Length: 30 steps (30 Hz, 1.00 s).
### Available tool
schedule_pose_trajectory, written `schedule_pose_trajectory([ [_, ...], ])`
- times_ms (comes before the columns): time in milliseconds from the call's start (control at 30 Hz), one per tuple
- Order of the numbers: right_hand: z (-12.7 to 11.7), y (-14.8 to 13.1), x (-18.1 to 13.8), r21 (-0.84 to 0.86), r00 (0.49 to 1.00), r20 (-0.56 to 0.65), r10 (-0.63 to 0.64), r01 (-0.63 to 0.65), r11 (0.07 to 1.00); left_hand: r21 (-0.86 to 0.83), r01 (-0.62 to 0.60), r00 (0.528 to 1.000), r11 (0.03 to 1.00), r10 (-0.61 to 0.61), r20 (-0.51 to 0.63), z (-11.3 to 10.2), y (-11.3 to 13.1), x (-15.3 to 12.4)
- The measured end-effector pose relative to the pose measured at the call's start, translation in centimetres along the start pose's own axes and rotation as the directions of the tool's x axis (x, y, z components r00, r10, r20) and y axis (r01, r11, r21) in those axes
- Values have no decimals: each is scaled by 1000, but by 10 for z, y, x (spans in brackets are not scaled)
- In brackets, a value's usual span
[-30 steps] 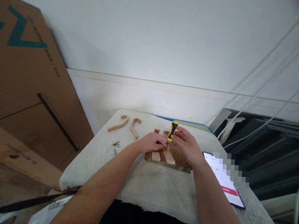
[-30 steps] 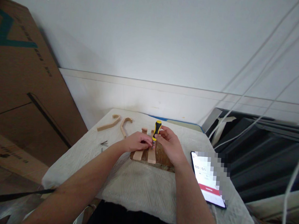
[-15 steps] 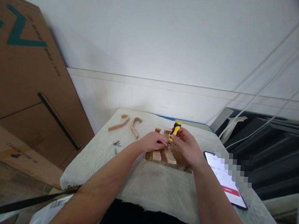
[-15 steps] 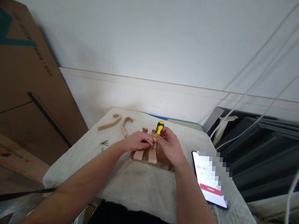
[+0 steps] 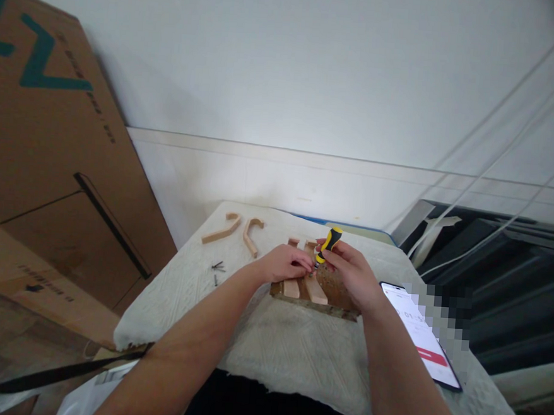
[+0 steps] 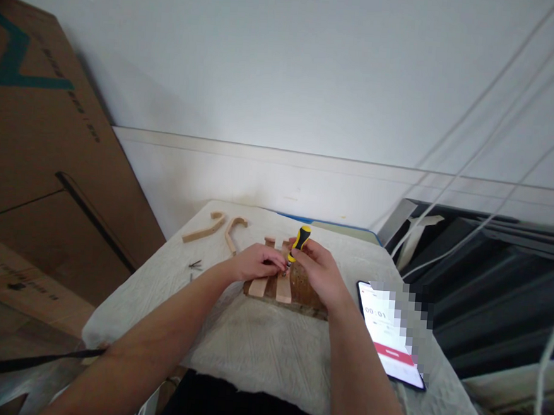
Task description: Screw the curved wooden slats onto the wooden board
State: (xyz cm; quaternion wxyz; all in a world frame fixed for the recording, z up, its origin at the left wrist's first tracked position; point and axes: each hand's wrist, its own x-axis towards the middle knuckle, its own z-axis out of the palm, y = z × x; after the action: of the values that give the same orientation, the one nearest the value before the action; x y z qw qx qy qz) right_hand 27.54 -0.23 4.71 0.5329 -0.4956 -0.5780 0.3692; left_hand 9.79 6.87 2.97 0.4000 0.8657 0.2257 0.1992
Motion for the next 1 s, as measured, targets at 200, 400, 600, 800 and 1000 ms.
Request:
schedule_pose_trajectory([
  [200, -1, 4, 3, -312, 986, -166, -33, -21, 950, 9, -11, 1000, 1000, 11, 5, -1, 0, 0],
  [400, -1, 1, 1, -131, 996, -74, -52, 42, 990, -27, 1, 1000, 1000, -1, 11, -1, 2, -1],
  [600, -3, 6, 4, -209, 990, -131, -59, 31, 978, -39, 8, 1000, 999, -7, 15, -1, 0, 0],
  [800, 0, 4, 4, -195, 987, -160, -37, 5, 981, -71, 13, 1000, 997, -12, 17, -1, 0, -1],
  [1000, -3, -4, -1, -78, 995, 56, -80, 84, 993, -41, -27, 999, 999, 28, 17, -1, -1, -1],
])
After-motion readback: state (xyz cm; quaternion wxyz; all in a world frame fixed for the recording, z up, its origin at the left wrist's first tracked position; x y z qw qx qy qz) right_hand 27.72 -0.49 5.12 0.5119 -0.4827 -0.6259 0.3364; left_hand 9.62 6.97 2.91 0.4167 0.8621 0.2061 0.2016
